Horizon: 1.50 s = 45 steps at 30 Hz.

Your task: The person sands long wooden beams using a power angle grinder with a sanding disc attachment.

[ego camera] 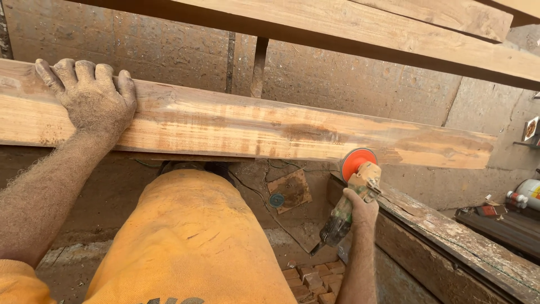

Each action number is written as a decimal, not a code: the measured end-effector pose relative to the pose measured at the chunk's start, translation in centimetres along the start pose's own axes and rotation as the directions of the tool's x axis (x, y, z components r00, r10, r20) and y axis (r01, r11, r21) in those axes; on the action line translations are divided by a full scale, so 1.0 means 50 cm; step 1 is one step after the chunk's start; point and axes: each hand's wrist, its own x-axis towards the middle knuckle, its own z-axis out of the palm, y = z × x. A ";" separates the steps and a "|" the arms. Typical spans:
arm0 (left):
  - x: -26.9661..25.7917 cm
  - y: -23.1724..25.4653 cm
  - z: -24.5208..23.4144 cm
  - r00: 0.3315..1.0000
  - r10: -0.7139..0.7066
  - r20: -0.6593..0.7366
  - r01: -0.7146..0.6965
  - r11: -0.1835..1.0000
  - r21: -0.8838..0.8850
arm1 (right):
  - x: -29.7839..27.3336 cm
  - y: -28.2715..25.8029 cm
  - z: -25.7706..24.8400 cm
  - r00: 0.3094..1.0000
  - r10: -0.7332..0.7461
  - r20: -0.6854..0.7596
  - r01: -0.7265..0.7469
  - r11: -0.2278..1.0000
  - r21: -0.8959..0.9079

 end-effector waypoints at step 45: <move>0.030 0.031 -0.051 0.998 -0.067 0.022 0.069 0.985 -0.159 | -0.029 -0.172 0.079 1.000 -0.020 0.018 0.021 0.999 -0.048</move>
